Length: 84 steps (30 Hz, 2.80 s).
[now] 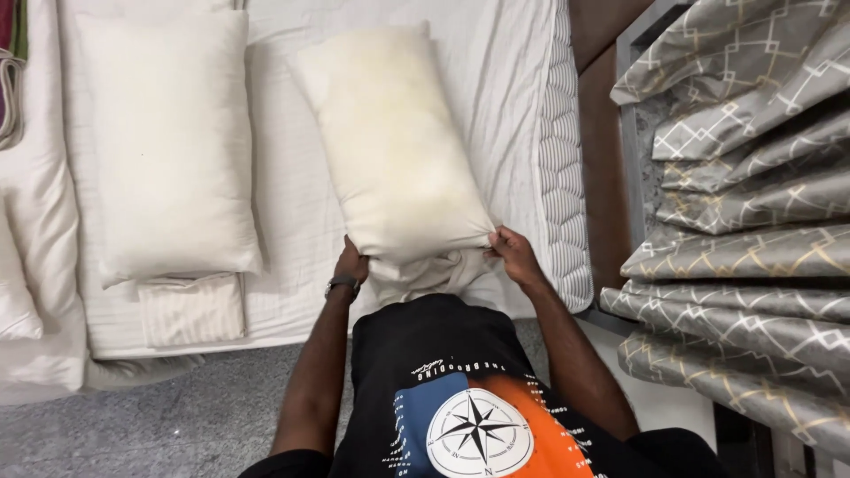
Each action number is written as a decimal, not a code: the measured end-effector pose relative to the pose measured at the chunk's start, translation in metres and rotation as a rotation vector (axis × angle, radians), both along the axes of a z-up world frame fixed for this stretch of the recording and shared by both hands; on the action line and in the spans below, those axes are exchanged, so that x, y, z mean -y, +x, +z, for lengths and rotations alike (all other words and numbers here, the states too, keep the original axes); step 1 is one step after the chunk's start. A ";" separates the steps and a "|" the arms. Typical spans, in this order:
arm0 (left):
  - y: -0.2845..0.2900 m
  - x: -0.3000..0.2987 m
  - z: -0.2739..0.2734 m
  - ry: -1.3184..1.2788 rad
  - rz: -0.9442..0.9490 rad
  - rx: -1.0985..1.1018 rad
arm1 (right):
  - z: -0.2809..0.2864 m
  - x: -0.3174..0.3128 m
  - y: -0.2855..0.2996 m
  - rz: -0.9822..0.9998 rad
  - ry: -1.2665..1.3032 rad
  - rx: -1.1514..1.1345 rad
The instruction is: The person folds a white pillowcase and places it on a bed. They then insert a white pillow into the pillowcase, adjusting the corners and smoothing the fabric. The pillow is placed on the bed after being fully inserted.
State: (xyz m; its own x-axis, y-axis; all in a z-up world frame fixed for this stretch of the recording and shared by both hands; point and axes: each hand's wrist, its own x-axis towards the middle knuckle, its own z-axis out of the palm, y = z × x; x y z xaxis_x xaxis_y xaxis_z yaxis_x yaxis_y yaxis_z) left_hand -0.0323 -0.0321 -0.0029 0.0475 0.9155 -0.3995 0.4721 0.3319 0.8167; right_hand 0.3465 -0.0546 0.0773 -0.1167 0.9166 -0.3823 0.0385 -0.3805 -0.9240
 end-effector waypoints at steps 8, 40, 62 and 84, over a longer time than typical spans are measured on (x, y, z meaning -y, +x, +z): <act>-0.018 0.037 -0.153 -0.379 0.111 -0.157 | -0.052 0.027 0.000 0.050 -0.202 0.263; -0.017 0.005 -0.019 -0.475 0.103 -0.030 | -0.039 -0.112 -0.069 -0.077 -0.371 0.216; -0.082 -0.177 0.049 0.565 0.276 0.666 | 0.176 -0.273 -0.137 -0.343 0.622 0.380; -0.047 0.018 -0.151 -0.547 -0.168 -0.176 | -0.123 -0.016 -0.018 0.156 0.160 1.105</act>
State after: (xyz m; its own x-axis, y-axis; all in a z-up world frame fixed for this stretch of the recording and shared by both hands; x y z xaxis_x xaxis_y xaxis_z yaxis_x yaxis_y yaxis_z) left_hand -0.0792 -0.0499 -0.1535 0.0642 0.5605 -0.8257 0.6670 0.5913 0.4533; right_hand 0.3289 -0.0389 -0.0462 0.0956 0.9694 -0.2259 0.9023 -0.1802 -0.3916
